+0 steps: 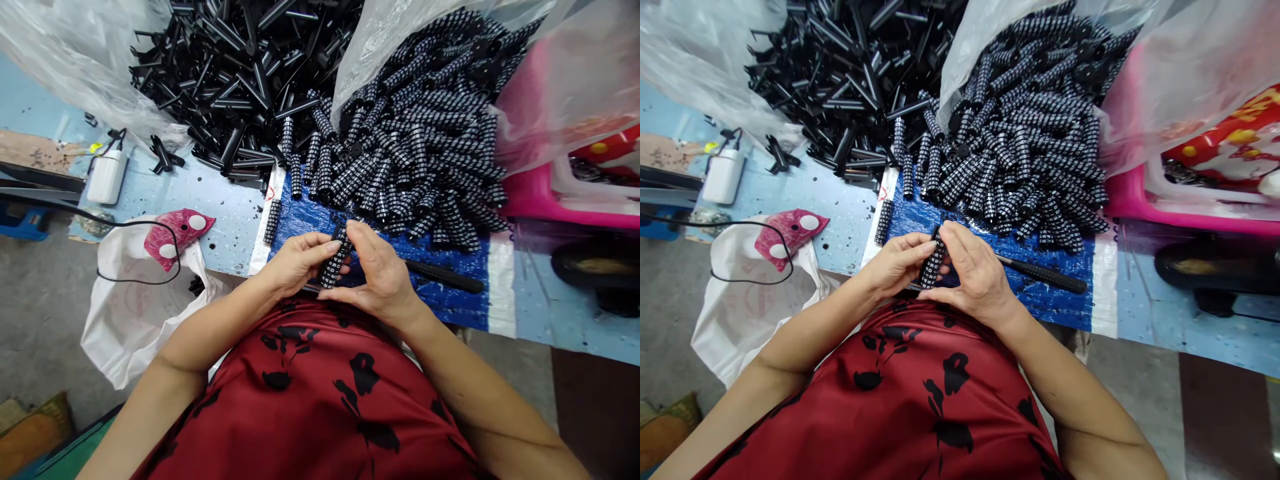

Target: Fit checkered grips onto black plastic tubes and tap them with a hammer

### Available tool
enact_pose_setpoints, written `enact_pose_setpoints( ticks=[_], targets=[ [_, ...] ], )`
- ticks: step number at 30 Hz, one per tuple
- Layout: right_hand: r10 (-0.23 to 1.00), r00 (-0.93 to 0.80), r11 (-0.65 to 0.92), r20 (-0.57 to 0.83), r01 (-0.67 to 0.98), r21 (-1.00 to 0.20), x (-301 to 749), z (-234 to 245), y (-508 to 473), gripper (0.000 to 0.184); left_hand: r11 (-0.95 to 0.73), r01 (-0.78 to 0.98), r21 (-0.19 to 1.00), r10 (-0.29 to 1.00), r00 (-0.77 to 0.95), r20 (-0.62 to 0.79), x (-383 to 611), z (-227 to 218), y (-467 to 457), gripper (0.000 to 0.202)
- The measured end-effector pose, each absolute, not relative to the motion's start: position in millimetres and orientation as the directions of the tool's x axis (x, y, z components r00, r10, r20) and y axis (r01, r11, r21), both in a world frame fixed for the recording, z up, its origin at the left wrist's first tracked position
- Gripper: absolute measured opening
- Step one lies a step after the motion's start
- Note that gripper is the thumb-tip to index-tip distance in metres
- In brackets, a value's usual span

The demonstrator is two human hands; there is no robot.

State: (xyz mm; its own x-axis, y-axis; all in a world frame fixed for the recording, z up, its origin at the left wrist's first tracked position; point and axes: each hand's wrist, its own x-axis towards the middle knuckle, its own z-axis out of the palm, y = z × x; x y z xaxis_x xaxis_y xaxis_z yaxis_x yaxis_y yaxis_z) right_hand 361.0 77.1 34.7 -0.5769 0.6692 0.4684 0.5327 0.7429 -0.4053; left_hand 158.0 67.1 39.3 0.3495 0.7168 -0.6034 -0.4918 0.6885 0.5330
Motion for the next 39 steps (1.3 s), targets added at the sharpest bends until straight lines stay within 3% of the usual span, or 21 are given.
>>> enact_pose_setpoints(
  ticks=[1, 3, 5, 6, 8, 11, 15, 21, 26, 30, 34, 35, 39],
  targets=[
    [0.682, -0.585, 0.731, 0.438, 0.537, -0.421, 368.3, 34.1, 77.4, 0.124, 0.683, -0.476, 0.554, 0.724, 0.34, -0.6, 158.1, 33.4, 66.9, 0.059],
    [0.728, -0.577, 0.685, 0.37, 0.625, -0.374, 390.5, 30.4, 76.7, 0.109, 0.566, -0.355, 0.744, 0.824, 0.238, -0.514, 157.7, 21.8, 66.2, 0.053],
    [0.797, -0.513, 0.584, 0.318, 0.789, -0.192, 418.0, 24.1, 74.2, 0.066, 0.334, -0.038, 0.942, 0.935, 0.139, -0.326, 156.1, 13.5, 66.4, 0.038],
    [0.818, -0.496, 0.538, 0.292, 0.839, -0.081, 430.9, 21.2, 72.4, 0.045, 0.211, 0.161, 0.964, 0.963, 0.137, -0.233, 155.1, 11.3, 67.4, 0.031],
    [0.818, -0.506, 0.522, 0.272, 0.853, 0.018, 449.3, 18.8, 68.2, 0.023, 0.027, 0.495, 0.868, 0.97, 0.198, -0.143, 153.0, 10.3, 72.0, 0.02],
    [0.802, -0.512, 0.55, 0.306, 0.834, -0.047, 452.4, 27.5, 62.3, 0.014, -0.059, 0.713, 0.699, 0.943, 0.27, -0.195, 150.2, 12.6, 85.2, 0.018],
    [0.802, -0.427, 0.549, 0.418, 0.803, -0.233, 432.1, 44.3, 63.6, 0.018, 0.004, 0.722, 0.692, 0.905, 0.291, -0.309, 145.8, 13.9, 104.8, 0.033],
    [0.775, -0.575, 0.624, 0.263, 0.763, -0.169, 418.4, 43.1, 74.8, 0.014, 0.185, 0.665, 0.724, 0.833, 0.284, -0.474, 143.5, 14.1, 122.7, 0.042],
    [0.674, -0.608, 0.737, 0.42, 0.595, -0.322, 410.0, 43.9, 64.8, 0.026, 0.147, 0.717, 0.682, 0.777, 0.343, -0.527, 143.4, 14.6, 138.8, 0.044],
    [0.585, -0.755, 0.811, 0.297, 0.545, -0.212, 404.1, 40.4, 59.2, 0.025, 0.081, 0.763, 0.641, 0.763, 0.366, -0.532, 149.9, 15.1, 142.5, 0.043],
    [0.649, -0.674, 0.76, 0.353, 0.574, -0.303, 417.1, 41.0, 65.9, 0.02, 0.007, 0.793, 0.609, 0.83, 0.335, -0.446, 154.0, 24.1, 128.3, 0.031],
    [0.663, -0.645, 0.746, 0.38, 0.608, -0.272, 423.8, 40.8, 69.2, 0.018, 0.009, 0.777, 0.629, 0.845, 0.33, -0.421, 148.8, 30.0, 121.0, 0.029],
    [0.627, -0.669, 0.715, 0.399, 0.698, 0.046, 449.0, 34.6, 83.4, 0.021, 0.038, 0.639, 0.768, 0.853, 0.38, -0.358, 82.9, 69.4, 69.6, 0.025]
  ],
)
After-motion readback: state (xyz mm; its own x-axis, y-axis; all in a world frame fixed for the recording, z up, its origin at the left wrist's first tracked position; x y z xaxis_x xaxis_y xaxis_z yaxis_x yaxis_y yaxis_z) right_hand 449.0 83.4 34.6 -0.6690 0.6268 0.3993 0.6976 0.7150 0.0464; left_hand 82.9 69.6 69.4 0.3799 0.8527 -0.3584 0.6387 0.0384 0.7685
